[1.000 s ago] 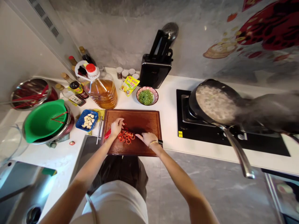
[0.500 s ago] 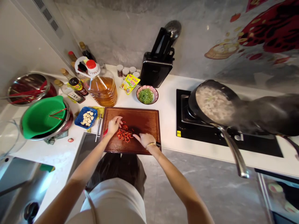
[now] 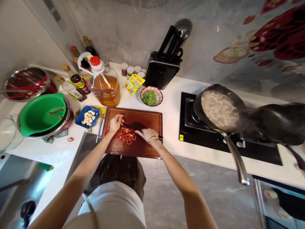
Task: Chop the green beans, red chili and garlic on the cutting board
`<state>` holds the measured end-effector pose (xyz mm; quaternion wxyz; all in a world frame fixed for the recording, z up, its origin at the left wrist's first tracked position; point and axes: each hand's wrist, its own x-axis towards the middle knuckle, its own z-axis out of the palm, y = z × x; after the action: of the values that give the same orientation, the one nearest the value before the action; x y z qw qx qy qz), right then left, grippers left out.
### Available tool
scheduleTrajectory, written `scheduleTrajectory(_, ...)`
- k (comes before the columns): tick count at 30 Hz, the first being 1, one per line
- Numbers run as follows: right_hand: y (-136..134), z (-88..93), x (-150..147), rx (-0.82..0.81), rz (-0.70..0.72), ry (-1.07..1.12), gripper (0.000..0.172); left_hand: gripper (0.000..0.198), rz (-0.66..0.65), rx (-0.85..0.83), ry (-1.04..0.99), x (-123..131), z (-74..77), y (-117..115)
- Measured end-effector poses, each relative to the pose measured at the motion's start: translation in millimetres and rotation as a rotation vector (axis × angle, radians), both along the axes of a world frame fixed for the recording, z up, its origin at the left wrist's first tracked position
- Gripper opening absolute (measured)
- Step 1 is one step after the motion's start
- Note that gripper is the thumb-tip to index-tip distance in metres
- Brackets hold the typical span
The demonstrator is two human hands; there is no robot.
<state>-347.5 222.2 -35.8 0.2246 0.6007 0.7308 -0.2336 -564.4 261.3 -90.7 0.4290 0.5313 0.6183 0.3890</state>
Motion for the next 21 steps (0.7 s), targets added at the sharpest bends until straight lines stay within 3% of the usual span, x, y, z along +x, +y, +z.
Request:
scheduleTrajectory(8, -13, 6.1, -9, -0.009, -0.03, -0.02, 0.081, 0.027, -0.016, 0.002, -0.042, -5, 0.7, -10)
scheduleTrajectory(13, -40, 17.3, -19, -0.051, -0.113, 0.027, 0.087, 0.032, -0.022, -0.018, -0.124, -16, 3.8, -20)
scheduleTrajectory(21, -70, -7.3, -23, 0.033, -0.17, -0.034, 0.069, 0.028, -0.094, -0.01, 0.013, -6, 0.6, -36)
